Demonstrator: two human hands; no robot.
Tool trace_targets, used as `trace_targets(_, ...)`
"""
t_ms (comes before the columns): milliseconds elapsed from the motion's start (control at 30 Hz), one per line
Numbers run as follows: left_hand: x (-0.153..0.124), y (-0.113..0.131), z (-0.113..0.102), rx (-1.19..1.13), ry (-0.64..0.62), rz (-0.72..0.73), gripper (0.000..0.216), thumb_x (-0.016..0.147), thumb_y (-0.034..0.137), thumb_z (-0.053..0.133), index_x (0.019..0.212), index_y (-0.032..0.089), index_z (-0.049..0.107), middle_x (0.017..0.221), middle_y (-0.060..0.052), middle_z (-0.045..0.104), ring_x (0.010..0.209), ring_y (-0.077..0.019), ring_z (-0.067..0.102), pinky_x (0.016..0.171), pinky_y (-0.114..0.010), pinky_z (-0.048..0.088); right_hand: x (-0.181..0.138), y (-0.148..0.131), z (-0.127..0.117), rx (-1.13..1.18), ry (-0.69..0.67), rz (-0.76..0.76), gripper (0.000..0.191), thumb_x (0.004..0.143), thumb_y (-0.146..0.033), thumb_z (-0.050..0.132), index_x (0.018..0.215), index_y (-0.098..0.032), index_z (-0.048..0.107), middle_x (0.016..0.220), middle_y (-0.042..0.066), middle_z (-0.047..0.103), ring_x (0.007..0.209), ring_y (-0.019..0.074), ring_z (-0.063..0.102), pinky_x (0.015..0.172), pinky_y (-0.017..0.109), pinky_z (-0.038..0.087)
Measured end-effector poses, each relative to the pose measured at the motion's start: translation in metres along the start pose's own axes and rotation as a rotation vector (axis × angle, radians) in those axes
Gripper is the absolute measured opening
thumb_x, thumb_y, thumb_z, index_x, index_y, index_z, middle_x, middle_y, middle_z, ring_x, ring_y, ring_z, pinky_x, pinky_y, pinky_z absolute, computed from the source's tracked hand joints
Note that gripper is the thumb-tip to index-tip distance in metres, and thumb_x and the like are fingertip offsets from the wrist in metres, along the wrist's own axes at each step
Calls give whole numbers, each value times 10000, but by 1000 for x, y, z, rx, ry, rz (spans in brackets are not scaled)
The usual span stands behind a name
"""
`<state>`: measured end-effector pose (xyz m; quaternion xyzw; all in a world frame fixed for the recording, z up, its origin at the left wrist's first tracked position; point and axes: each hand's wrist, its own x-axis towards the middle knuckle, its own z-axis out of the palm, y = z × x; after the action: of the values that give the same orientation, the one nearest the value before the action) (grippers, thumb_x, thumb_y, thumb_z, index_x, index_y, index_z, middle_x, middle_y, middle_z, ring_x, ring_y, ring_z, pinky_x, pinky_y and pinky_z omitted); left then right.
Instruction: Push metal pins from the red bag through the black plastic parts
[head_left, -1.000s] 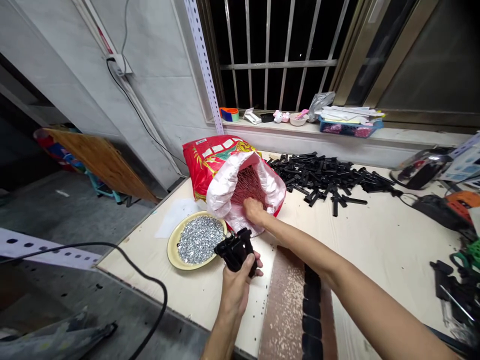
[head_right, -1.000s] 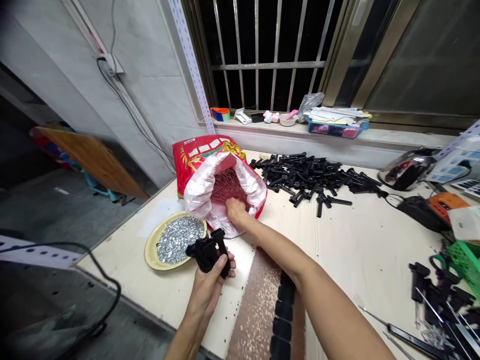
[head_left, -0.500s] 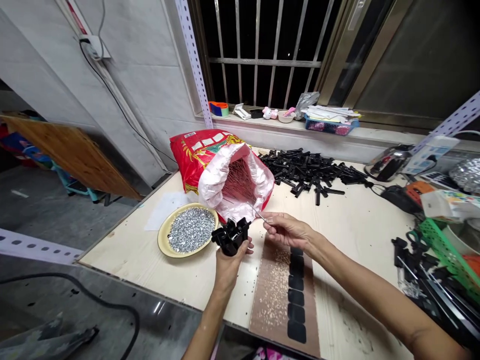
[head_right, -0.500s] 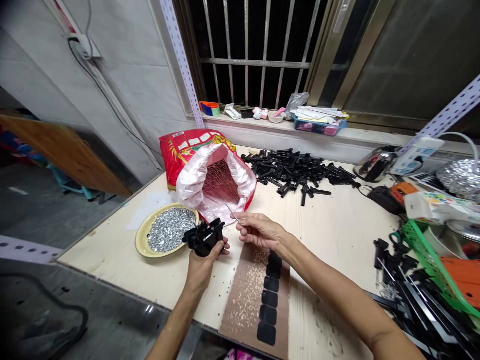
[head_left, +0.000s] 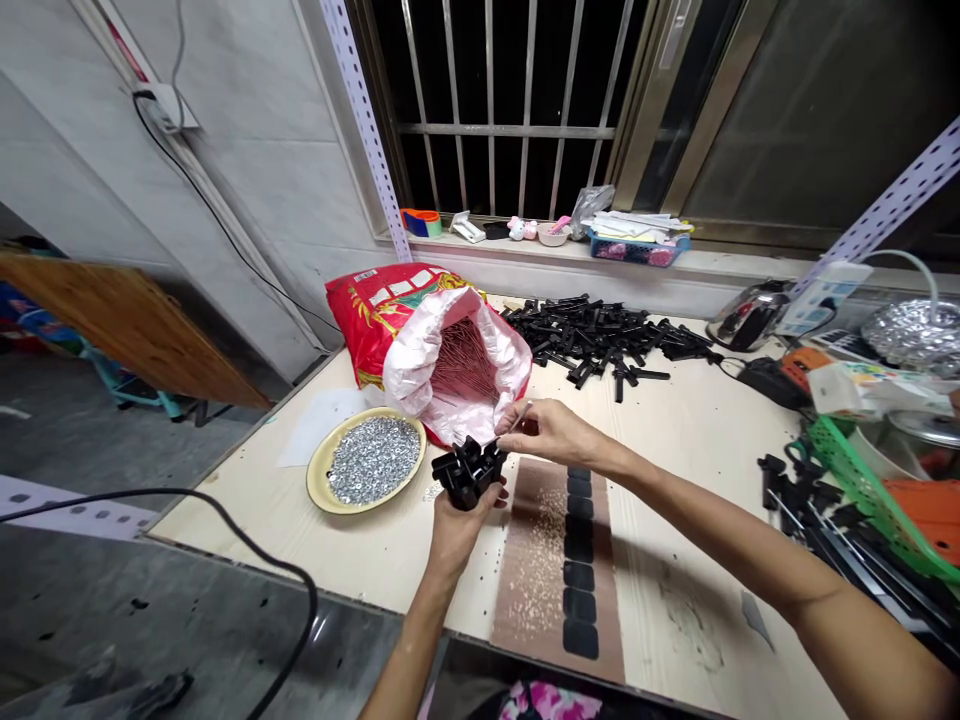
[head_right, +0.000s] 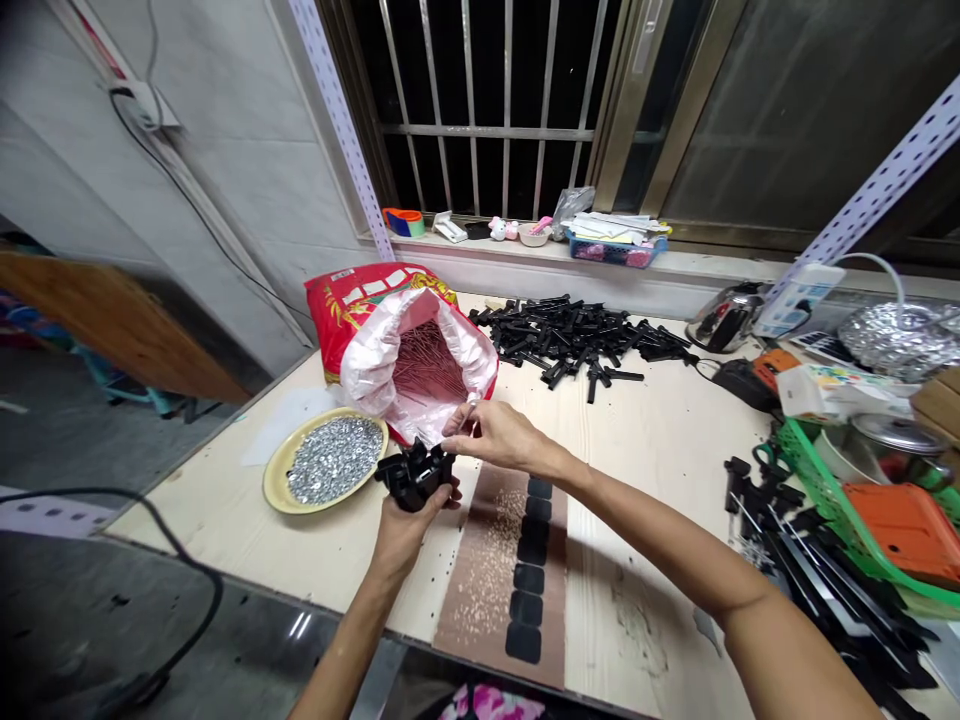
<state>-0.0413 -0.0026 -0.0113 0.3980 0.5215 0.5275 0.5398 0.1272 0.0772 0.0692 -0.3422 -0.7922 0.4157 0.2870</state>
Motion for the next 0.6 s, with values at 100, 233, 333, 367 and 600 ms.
trace_targets(100,-2,3,2,29,-8,-6,269,664,320,749,831,114,709,793,-79,732,646,-186,669,691,-312,540,1,-6,0,-111,4,-12,237,900,-351,489,840,-149,596,742,-3,578,661,103,502,609,212,381)
trace_targets(233,-5,7,0,28,14,0,270,654,323,751,831,122,714,794,-80,733,711,-213,676,750,-332,528,5,-17,-1,-98,-66,-50,227,881,-373,530,893,-155,591,744,-9,550,672,104,481,616,212,386)
trace_targets(333,-10,10,-7,6,7,49,263,687,325,728,872,138,711,835,-78,732,787,-215,673,832,-341,504,19,-13,-4,120,-94,-56,351,844,-436,567,1052,-153,576,863,19,582,739,112,533,641,216,432)
trace_targets(367,-12,11,-10,7,8,57,264,695,328,723,884,144,711,844,-77,732,805,-215,672,853,-342,497,27,-8,-4,174,-67,-35,368,869,-453,517,1062,-145,576,897,36,590,745,113,548,642,220,445)
trace_targets(600,-14,16,-19,8,85,34,310,637,391,751,834,153,732,857,-101,738,840,-259,678,859,-375,509,113,59,37,-234,138,236,152,867,-195,514,798,-123,628,769,49,620,752,140,581,667,246,432)
